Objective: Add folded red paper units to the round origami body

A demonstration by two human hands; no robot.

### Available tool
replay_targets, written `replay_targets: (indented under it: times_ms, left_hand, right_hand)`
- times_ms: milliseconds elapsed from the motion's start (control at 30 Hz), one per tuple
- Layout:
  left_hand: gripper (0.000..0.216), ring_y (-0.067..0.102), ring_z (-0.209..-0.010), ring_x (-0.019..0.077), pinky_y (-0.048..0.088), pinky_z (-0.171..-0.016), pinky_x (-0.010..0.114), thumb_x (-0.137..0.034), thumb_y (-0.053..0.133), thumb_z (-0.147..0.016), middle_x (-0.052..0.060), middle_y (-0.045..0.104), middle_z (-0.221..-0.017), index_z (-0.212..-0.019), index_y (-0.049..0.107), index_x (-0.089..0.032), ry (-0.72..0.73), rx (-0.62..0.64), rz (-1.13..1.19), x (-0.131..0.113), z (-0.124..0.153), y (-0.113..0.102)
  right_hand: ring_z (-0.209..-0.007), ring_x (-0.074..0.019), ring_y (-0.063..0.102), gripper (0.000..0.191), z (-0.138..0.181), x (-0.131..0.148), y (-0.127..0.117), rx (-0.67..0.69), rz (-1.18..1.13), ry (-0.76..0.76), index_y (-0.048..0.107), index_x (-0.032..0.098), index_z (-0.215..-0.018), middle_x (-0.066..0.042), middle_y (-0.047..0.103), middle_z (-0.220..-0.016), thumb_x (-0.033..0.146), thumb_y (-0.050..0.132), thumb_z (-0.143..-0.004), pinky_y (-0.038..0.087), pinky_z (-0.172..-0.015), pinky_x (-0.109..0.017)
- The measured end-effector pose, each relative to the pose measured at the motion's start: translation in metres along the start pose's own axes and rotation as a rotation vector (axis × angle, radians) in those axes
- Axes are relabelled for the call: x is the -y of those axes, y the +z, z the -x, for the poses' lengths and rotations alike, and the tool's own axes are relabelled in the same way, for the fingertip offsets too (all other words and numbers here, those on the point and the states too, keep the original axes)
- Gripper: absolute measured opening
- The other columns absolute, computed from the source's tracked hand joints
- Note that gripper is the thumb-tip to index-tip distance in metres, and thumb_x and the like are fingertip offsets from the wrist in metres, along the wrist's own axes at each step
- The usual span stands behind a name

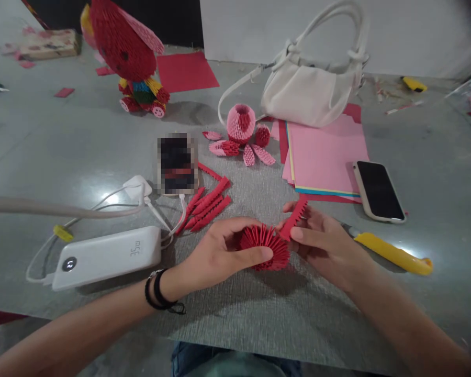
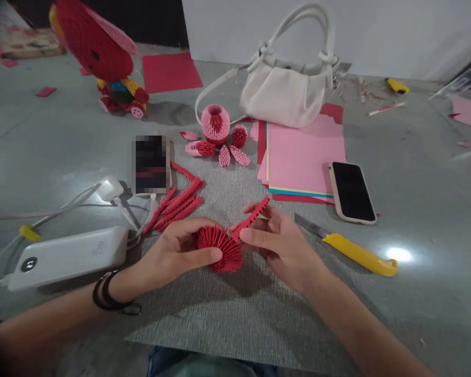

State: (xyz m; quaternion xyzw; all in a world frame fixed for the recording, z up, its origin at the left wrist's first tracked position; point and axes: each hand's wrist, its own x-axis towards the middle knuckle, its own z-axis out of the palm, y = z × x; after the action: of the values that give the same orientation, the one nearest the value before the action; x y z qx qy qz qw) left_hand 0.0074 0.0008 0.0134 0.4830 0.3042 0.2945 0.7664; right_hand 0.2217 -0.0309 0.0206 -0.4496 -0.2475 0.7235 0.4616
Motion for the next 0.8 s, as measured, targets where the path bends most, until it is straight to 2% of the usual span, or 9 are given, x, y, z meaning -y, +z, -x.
replay_targets:
  times_ms: [267, 467, 700, 800]
  left_hand:
    - [0.022, 0.063, -0.075, 0.0104, 0.053, -0.071, 0.019, -0.015, 0.087, -0.075, 0.001, 0.072, -0.084, -0.093, 0.074, -0.014, 0.012, -0.035, 0.018, -0.0005, 0.0009, 0.0008]
    - [0.016, 0.060, -0.073, 0.0105, 0.051, -0.067, 0.020, -0.017, 0.083, -0.081, 0.001, 0.070, -0.082, -0.093, 0.074, -0.014, 0.047, 0.004, -0.066, -0.0009, 0.0018, 0.0010]
    - [0.015, 0.055, -0.068, 0.0110, 0.047, -0.061, 0.021, -0.022, 0.083, -0.081, 0.001, 0.066, -0.077, -0.090, 0.074, -0.013, 0.054, -0.003, -0.212, -0.0038, 0.0021, -0.0003]
    - [0.016, 0.054, -0.067, 0.0111, 0.046, -0.060, 0.021, -0.023, 0.084, -0.079, 0.000, 0.065, -0.075, -0.087, 0.074, -0.013, 0.051, -0.018, -0.252, -0.0040, 0.0012, -0.0008]
  right_hand:
    - [-0.076, -0.0128, 0.078, 0.046, 0.0022, -0.0010, -0.0023, -0.019, 0.015, 0.022, 0.066, 0.026, -0.104, 0.002, 0.080, -0.081, 0.031, 0.096, -0.070, 0.062, -0.072, -0.021]
    - [-0.080, -0.0159, 0.079, 0.042, 0.0027, -0.0018, -0.0010, -0.008, 0.039, 0.023, 0.065, 0.027, -0.103, 0.001, 0.081, -0.085, 0.031, 0.094, -0.073, 0.062, -0.074, -0.024]
    - [-0.086, -0.0240, 0.078, 0.039, 0.0022, -0.0031, -0.0002, -0.041, 0.106, 0.053, 0.067, 0.029, -0.100, -0.002, 0.081, -0.092, 0.037, 0.093, -0.072, 0.063, -0.077, -0.037]
    - [-0.083, -0.0227, 0.078, 0.038, 0.0022, -0.0032, -0.0006, -0.059, 0.116, 0.059, 0.067, 0.029, -0.100, -0.001, 0.081, -0.088, 0.035, 0.093, -0.072, 0.063, -0.075, -0.035]
